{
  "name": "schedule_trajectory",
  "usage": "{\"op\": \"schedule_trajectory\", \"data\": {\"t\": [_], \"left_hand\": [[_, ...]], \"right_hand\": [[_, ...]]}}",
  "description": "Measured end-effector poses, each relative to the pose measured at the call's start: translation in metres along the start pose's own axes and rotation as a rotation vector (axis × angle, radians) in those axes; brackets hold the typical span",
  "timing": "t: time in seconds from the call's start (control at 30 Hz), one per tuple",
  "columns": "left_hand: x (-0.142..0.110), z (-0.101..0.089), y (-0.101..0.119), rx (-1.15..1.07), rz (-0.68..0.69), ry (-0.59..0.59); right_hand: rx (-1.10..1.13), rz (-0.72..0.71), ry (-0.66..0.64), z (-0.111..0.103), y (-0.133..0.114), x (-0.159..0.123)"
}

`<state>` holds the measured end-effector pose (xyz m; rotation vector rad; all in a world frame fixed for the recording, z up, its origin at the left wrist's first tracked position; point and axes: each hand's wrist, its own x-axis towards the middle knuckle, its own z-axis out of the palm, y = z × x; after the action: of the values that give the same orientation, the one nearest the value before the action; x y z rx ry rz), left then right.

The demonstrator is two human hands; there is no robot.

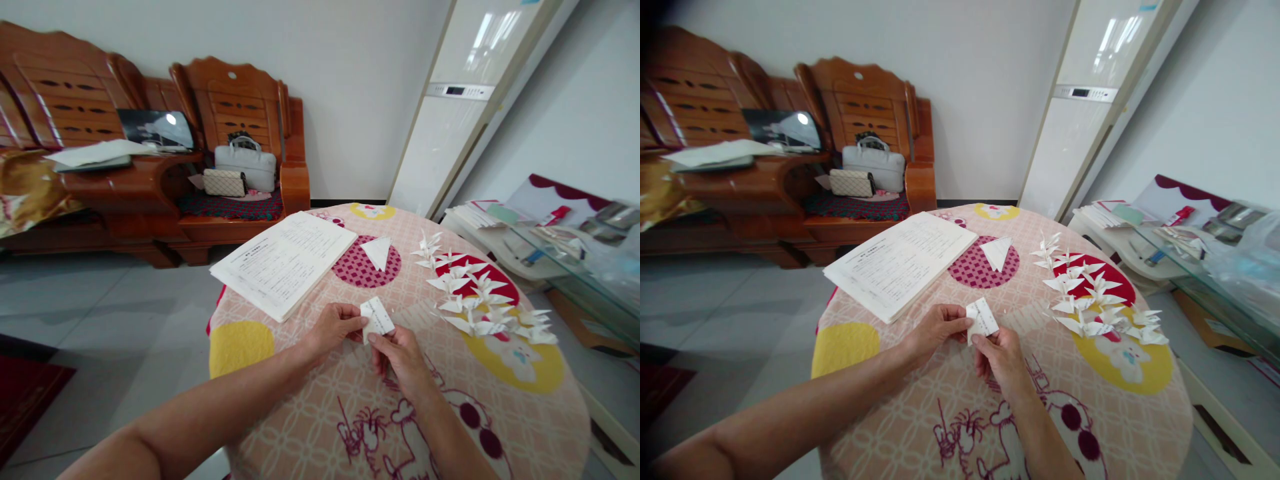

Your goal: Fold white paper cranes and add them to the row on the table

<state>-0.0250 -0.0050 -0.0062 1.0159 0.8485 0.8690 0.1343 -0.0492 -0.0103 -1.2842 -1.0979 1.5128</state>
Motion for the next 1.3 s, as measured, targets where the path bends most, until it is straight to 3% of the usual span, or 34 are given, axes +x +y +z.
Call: {"op": "schedule_trajectory", "data": {"t": [0.27, 0.5, 0.6, 0.7, 0.8, 0.87, 1.0, 1.13, 1.3], "left_hand": [[0.001, 0.001, -0.002, 0.053, -0.003, -0.013], [0.007, -0.010, 0.007, 0.374, -0.057, -0.105], [0.012, -0.017, 0.016, 0.558, -0.093, -0.199], [0.017, -0.017, 0.025, 0.822, -0.080, -0.264], [0.021, -0.009, 0.033, 1.122, -0.013, -0.290], [0.024, -0.003, 0.035, 1.287, 0.041, -0.315], [0.026, 0.000, 0.029, 1.454, 0.129, -0.288], [0.020, -0.008, 0.016, 1.337, 0.308, -0.200], [0.004, -0.018, 0.012, 1.222, 0.519, -0.375]], "right_hand": [[-0.060, 0.028, -0.002, 0.001, 0.003, -0.001], [-0.060, 0.018, -0.025, -0.006, 0.000, -0.002], [-0.194, -0.061, 0.070, -0.019, -0.002, 0.000], [-0.444, -0.291, 0.199, -0.030, -0.004, 0.001], [-0.654, -0.584, 0.155, -0.030, -0.005, 0.001], [-0.739, -0.679, 0.063, -0.025, -0.004, 0.001], [-0.899, -0.648, -0.034, -0.016, 0.003, 0.001], [-0.967, -0.633, -0.065, -0.014, 0.006, -0.001], [-1.020, -0.632, -0.108, -0.016, 0.005, -0.003]]}}
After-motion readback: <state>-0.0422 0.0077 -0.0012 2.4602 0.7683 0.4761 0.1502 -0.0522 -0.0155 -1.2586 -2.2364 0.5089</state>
